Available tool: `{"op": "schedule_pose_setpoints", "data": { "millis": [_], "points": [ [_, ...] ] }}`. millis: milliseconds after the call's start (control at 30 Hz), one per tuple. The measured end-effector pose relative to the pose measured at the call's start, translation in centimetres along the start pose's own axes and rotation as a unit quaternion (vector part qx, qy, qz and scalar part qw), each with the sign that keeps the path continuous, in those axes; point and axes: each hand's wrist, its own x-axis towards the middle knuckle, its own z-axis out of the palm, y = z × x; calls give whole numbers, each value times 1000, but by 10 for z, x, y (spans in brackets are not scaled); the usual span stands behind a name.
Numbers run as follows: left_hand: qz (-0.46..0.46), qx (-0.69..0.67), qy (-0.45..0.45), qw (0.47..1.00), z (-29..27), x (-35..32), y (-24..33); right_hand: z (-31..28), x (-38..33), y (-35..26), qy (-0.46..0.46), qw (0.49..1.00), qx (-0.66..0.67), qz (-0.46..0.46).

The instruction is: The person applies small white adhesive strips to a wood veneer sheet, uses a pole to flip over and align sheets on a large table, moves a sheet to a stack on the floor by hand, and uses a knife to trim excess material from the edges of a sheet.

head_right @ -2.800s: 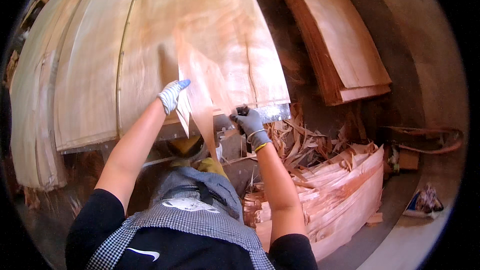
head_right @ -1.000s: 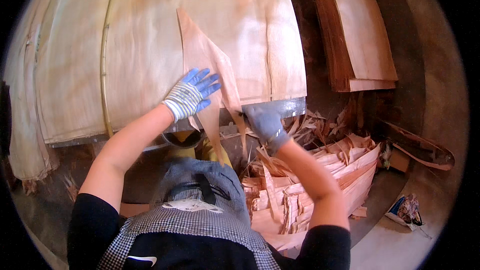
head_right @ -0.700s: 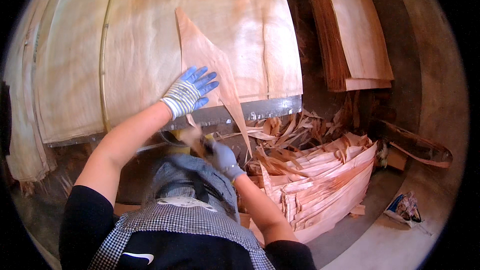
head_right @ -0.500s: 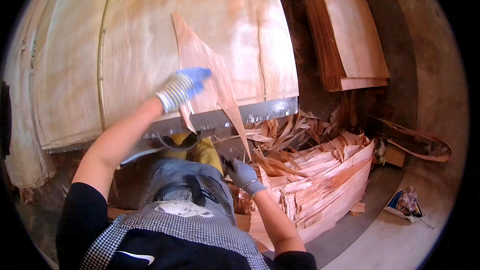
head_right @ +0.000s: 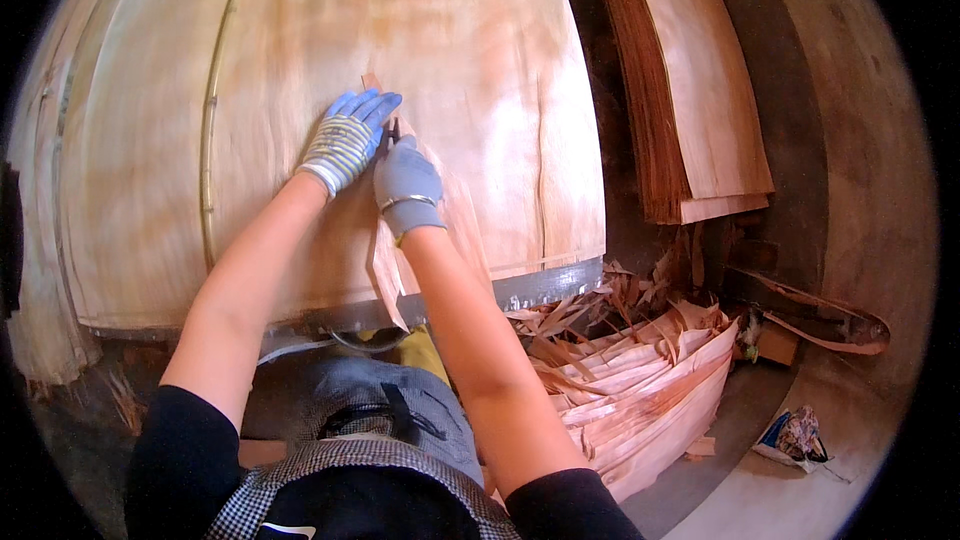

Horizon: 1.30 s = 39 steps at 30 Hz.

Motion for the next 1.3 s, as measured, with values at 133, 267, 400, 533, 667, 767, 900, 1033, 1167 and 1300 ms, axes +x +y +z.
{"op": "schedule_pose_setpoints", "data": {
  "millis": [133,267,400,533,667,767,900,1033,1167,1300],
  "points": [
    [22,14,-3,1000,3,-3,-8,6,-2,-13,-44,997,-55,28],
    [9,34,-57,998,1,-8,-9,15,-53,-1,-115,991,-64,33],
    [-30,1,-136,990,-14,-3,5,19,-61,12,-106,989,-95,42],
    [-18,5,-153,988,-17,-4,4,25,-111,48,-122,987,-105,-22],
    [-23,15,-154,988,-19,-5,6,27,-233,122,-210,968,-133,-23],
    [-30,17,-160,987,-15,-6,2,7,-241,142,-207,964,-162,-36],
    [-38,2,-166,985,-20,-4,4,-32,-131,110,-15,986,-101,-129],
    [-34,-13,-154,987,-16,-2,3,-36,-15,52,-32,966,-155,-204],
    [-42,-13,-136,990,-18,-2,5,-20,8,40,-68,970,-168,-165],
    [-40,-15,-128,991,-14,-7,1,-7,-62,72,-74,987,-132,-48]
  ]
}}
